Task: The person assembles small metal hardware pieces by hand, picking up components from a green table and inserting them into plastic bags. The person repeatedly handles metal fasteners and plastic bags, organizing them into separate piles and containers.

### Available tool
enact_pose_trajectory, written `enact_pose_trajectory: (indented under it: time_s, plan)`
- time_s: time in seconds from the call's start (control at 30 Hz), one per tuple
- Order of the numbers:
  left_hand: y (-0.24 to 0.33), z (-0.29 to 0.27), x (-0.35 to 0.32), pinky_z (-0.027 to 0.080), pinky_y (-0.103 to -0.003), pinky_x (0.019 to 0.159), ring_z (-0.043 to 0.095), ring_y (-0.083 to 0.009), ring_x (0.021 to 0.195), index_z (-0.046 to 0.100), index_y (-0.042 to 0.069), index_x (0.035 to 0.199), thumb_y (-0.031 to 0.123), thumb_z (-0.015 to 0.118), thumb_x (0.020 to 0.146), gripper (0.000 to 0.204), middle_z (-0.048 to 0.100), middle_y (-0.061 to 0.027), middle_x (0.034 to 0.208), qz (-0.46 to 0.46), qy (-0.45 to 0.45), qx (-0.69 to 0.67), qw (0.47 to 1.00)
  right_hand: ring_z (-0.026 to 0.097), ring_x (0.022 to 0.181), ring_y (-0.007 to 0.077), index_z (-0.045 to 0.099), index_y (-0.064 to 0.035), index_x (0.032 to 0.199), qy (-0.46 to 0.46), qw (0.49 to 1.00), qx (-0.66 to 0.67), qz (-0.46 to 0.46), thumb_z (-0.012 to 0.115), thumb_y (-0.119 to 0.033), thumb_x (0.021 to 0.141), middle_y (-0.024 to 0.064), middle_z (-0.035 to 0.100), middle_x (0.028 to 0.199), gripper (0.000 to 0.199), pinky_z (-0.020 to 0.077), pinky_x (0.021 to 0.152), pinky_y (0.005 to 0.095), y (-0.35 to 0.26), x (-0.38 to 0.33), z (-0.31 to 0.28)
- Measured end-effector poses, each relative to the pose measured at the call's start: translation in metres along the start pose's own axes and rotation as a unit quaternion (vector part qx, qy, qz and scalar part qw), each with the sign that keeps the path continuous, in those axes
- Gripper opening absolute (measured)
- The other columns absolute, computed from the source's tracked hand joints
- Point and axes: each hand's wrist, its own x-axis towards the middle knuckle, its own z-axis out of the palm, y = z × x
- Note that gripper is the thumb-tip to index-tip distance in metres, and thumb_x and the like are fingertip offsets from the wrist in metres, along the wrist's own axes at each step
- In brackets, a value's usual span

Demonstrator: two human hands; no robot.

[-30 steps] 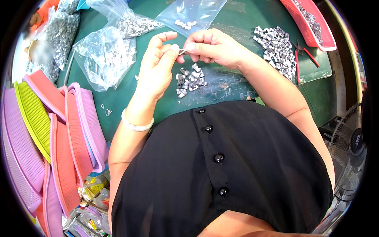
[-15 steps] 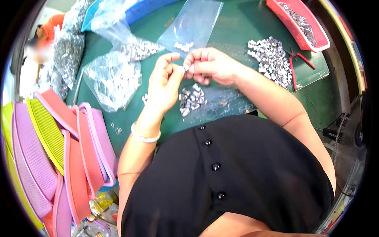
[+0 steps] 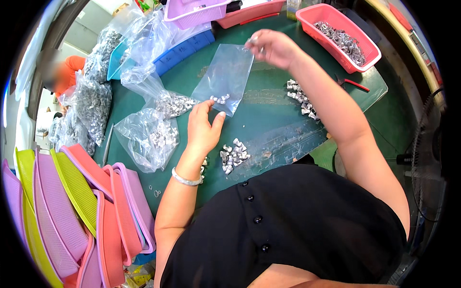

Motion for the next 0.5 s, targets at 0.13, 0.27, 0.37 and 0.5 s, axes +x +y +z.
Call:
enact_pose_trajectory:
  time_s: [0.13, 0.27, 0.37, 0.5]
  plan:
    - [0.01, 0.01, 0.023, 0.039, -0.041, 0.086, 0.049, -0.0329, 0.1, 0.054, -0.002, 0.106, 0.032, 0.067, 0.073, 0.049, 0.053, -0.0164, 0.106, 0.051, 0.001, 0.115, 0.992, 0.052, 0.064, 0.0191, 0.052, 0.0028, 0.084, 0.098, 0.995, -0.009, 0.004, 0.055, -0.002, 0.077, 0.0148, 0.055, 0.083, 0.009, 0.0472, 0.057, 0.0311, -0.027, 0.041, -0.029]
    - [0.036, 0.033, 0.058, 0.039, -0.041, 0.084, 0.05, -0.0317, 0.099, 0.054, -0.003, 0.105, 0.039, 0.067, 0.071, 0.055, 0.053, -0.0157, 0.103, 0.095, 0.006, 0.25, 0.963, 0.05, 0.057, 0.0176, 0.053, 0.001, 0.081, 0.128, 0.98, -0.136, 0.062, 0.057, -0.006, 0.079, 0.0101, 0.054, 0.072, 0.009, 0.0434, 0.05, 0.0298, -0.023, 0.068, -0.031]
    - [0.052, 0.051, 0.075, 0.039, -0.041, 0.082, 0.05, -0.0296, 0.098, 0.055, -0.001, 0.105, 0.042, 0.066, 0.071, 0.056, 0.053, -0.0149, 0.101, 0.08, -0.057, 0.328, 0.94, 0.049, 0.052, 0.0158, 0.054, -0.0004, 0.078, 0.146, 0.952, -0.249, 0.1, 0.059, -0.008, 0.08, 0.0091, 0.053, 0.068, 0.009, 0.037, 0.042, 0.028, -0.014, 0.081, -0.022]
    - [0.026, 0.073, 0.082, 0.043, -0.04, 0.071, 0.056, -0.0286, 0.087, 0.06, 0.002, 0.087, 0.028, 0.058, 0.077, 0.028, 0.056, -0.014, 0.088, 0.095, -0.1, 0.382, 0.914, 0.048, 0.049, 0.0151, 0.055, -0.0008, 0.077, 0.122, 0.933, -0.314, 0.125, 0.06, -0.008, 0.078, 0.0079, 0.053, 0.065, 0.009, 0.0361, 0.039, 0.0288, -0.008, 0.083, -0.014]
